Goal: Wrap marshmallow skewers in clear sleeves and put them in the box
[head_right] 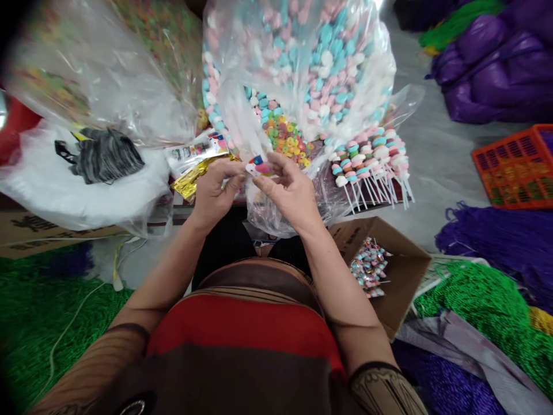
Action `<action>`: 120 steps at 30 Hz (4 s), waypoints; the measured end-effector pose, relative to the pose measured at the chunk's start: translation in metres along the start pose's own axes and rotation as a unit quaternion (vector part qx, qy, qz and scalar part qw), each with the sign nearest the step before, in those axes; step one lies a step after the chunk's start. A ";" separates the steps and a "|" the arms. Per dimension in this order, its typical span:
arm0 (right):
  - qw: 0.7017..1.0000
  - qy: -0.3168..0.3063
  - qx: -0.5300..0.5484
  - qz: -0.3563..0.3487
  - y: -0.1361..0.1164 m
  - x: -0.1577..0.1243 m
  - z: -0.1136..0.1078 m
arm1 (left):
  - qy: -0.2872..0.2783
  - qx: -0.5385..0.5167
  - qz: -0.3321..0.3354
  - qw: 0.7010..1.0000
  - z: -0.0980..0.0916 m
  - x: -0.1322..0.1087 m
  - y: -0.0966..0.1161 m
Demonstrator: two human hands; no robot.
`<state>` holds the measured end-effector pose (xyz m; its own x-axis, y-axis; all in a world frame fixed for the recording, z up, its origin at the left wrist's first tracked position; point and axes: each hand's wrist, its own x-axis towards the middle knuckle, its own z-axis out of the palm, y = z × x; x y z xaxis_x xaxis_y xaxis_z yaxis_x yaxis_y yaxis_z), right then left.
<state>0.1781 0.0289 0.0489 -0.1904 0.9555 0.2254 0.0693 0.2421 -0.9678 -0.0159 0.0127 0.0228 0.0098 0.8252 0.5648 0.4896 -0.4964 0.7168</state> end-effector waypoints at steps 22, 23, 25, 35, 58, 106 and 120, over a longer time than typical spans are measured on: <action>0.996 0.025 0.011 0.089 0.011 -0.025 -0.024 | -0.263 -0.109 -0.181 0.941 -0.004 0.010 0.031; 0.995 0.038 0.002 0.089 0.011 -0.027 -0.022 | -0.262 -0.104 -0.181 0.942 -0.003 0.010 0.033; 0.994 0.053 -0.012 0.093 0.013 -0.031 -0.021 | -0.264 -0.104 -0.185 0.941 -0.001 0.008 0.033; 0.993 0.035 0.004 0.114 0.015 -0.030 -0.020 | -0.298 -0.110 -0.208 0.925 0.003 0.005 0.032; 0.798 0.213 -0.546 0.139 0.017 0.013 -0.184 | -0.071 -0.224 -0.296 0.926 0.018 -0.023 0.007; 0.932 0.077 -0.351 -0.035 -0.016 -0.067 -0.125 | -0.097 -0.366 -0.256 0.890 0.010 -0.025 -0.013; 0.993 0.070 0.002 0.096 -0.011 -0.067 -0.103 | -0.051 -0.265 -0.264 0.926 0.013 -0.022 -0.005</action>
<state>0.2914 -0.0206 0.0556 -0.0362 0.9981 0.0491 0.0864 0.0521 -0.9949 -0.0071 0.0007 0.0008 -0.0132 0.9984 0.0552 -0.0474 -0.0558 0.9973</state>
